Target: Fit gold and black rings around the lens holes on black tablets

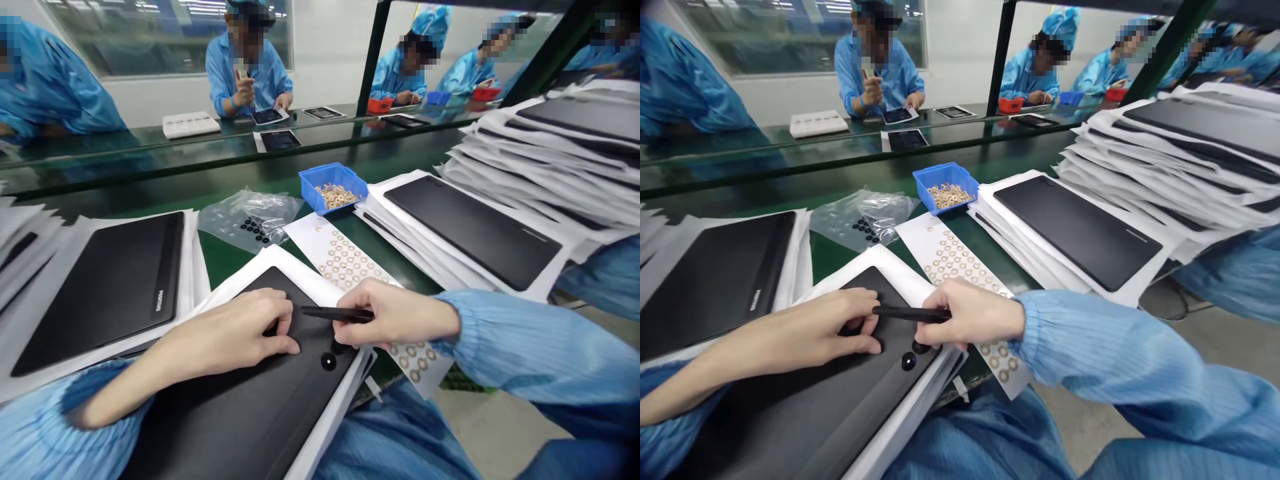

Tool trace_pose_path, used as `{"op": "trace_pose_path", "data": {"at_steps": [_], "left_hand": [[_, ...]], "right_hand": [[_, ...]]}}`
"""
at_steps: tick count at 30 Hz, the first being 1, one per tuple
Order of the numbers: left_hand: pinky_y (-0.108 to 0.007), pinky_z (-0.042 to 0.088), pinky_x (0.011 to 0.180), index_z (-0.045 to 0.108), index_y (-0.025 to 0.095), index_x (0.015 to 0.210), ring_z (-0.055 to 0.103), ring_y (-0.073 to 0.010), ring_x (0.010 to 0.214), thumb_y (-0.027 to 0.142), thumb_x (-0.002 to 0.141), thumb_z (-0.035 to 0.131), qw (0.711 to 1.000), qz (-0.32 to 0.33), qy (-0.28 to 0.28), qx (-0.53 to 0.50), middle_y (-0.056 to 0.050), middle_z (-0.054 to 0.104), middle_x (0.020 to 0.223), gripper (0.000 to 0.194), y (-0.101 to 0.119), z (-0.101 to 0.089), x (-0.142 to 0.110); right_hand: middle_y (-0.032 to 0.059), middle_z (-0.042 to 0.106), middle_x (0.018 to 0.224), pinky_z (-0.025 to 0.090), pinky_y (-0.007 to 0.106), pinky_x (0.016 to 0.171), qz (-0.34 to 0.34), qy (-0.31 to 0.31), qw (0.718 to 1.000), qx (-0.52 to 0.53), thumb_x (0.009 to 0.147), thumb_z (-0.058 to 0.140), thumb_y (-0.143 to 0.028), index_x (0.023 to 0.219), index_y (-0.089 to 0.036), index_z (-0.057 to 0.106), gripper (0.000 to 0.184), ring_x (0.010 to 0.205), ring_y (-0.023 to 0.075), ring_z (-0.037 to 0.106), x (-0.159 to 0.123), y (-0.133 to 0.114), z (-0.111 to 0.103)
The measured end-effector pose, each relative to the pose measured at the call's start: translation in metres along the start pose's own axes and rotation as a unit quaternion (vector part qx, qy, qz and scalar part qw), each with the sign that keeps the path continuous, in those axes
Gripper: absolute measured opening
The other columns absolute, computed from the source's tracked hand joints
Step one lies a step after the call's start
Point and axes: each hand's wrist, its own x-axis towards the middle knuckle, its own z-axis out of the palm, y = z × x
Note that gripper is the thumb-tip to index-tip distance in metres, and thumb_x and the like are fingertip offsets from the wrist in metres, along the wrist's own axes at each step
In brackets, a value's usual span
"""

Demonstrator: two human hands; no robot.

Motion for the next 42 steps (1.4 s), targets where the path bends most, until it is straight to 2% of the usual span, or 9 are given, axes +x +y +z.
{"op": "trace_pose_path", "data": {"at_steps": [3,10,26,31,34,36,38,40,42], "left_hand": [[-0.021,0.031,0.057,0.053,0.021,0.069,0.048,-0.0145,0.065,0.036,0.077,0.065,1.0,-0.007,0.001,0.0,0.002,0.054,0.074,0.021,0.002,-0.003,0.002],[-0.021,0.029,0.054,0.053,0.021,0.068,0.045,-0.0132,0.061,0.035,0.076,0.066,1.0,-0.014,-0.001,-0.009,0.004,0.052,0.072,0.021,0.005,-0.003,0.002],[-0.021,0.031,0.058,0.051,0.021,0.07,0.048,-0.0136,0.065,0.037,0.08,0.062,1.0,-0.016,-0.014,0.02,0.004,0.054,0.074,0.022,0.001,0.0,0.003],[-0.021,0.031,0.055,0.052,0.021,0.07,0.047,-0.013,0.062,0.041,0.079,0.064,1.0,-0.012,-0.005,0.019,0.004,0.053,0.073,0.025,0.001,0.0,0.002],[-0.021,0.029,0.051,0.052,0.02,0.066,0.046,-0.0124,0.058,0.04,0.077,0.065,1.0,-0.008,-0.004,0.016,0.004,0.053,0.067,0.025,0.002,-0.004,0.003],[-0.022,0.029,0.048,0.051,0.019,0.062,0.043,-0.0122,0.053,0.042,0.078,0.062,0.999,-0.028,0.039,0.015,0.004,0.05,0.059,0.03,0.0,-0.009,0.007],[-0.023,0.032,0.051,0.051,0.019,0.064,0.045,-0.0132,0.054,0.044,0.081,0.055,0.986,-0.058,0.152,0.026,0.002,0.052,0.059,0.031,-0.006,-0.013,0.012],[-0.026,0.038,0.06,0.054,0.018,0.074,0.051,-0.0165,0.065,0.044,0.082,0.051,0.957,-0.079,0.276,0.045,-0.001,0.056,0.071,0.028,-0.016,-0.016,0.019],[-0.032,0.042,0.072,0.055,0.016,0.085,0.053,-0.0205,0.077,0.044,0.081,0.052,0.938,-0.085,0.33,0.058,-0.005,0.057,0.084,0.028,-0.028,-0.015,0.025]], "right_hand": [[-0.006,0.047,0.049,0.034,0.014,0.036,0.005,0.023,0.999,0.033,0.076,0.059,-0.025,0.067,-0.014,0.058,0.014,0.038,0.0045,0.045,-0.005,0.012,0.007],[-0.0062,0.048,0.042,0.036,0.016,0.04,0.006,0.036,0.999,0.031,0.075,0.056,-0.022,0.067,-0.015,0.058,0.01,0.038,0.0066,0.046,-0.004,0.01,0.008],[-0.0083,0.046,0.035,0.034,0.016,0.036,0.033,0.092,0.989,-0.108,0.073,0.058,-0.019,0.06,-0.02,0.046,0.018,0.032,0.0082,0.049,-0.007,0.001,0.014],[-0.008,0.05,0.046,0.033,0.018,0.037,0.015,0.069,0.997,-0.022,0.075,0.061,-0.022,0.064,-0.02,0.044,0.02,0.036,0.0069,0.046,-0.003,0.006,0.012],[-0.0062,0.05,0.052,0.032,0.018,0.042,0.003,0.09,0.994,-0.057,0.069,0.069,-0.023,0.061,-0.019,0.045,0.026,0.046,0.008,0.047,0.0,0.008,0.01],[-0.0048,0.051,0.055,0.033,0.019,0.046,-0.007,0.111,0.991,-0.078,0.07,0.068,-0.024,0.062,-0.019,0.046,0.025,0.052,0.0092,0.048,0.002,0.009,0.007],[-0.0034,0.054,0.059,0.033,0.02,0.049,-0.015,0.153,0.985,-0.082,0.077,0.062,-0.028,0.068,-0.019,0.047,0.02,0.053,0.0098,0.048,0.005,0.011,0.003],[-0.0022,0.056,0.062,0.033,0.022,0.051,-0.021,0.214,0.972,-0.099,0.084,0.052,-0.03,0.073,-0.018,0.047,0.017,0.054,0.0102,0.047,0.009,0.012,-0.003],[-0.0005,0.057,0.065,0.032,0.023,0.053,-0.017,0.233,0.963,-0.135,0.087,0.047,-0.03,0.076,-0.018,0.049,0.016,0.057,0.0116,0.047,0.014,0.013,-0.007]]}}
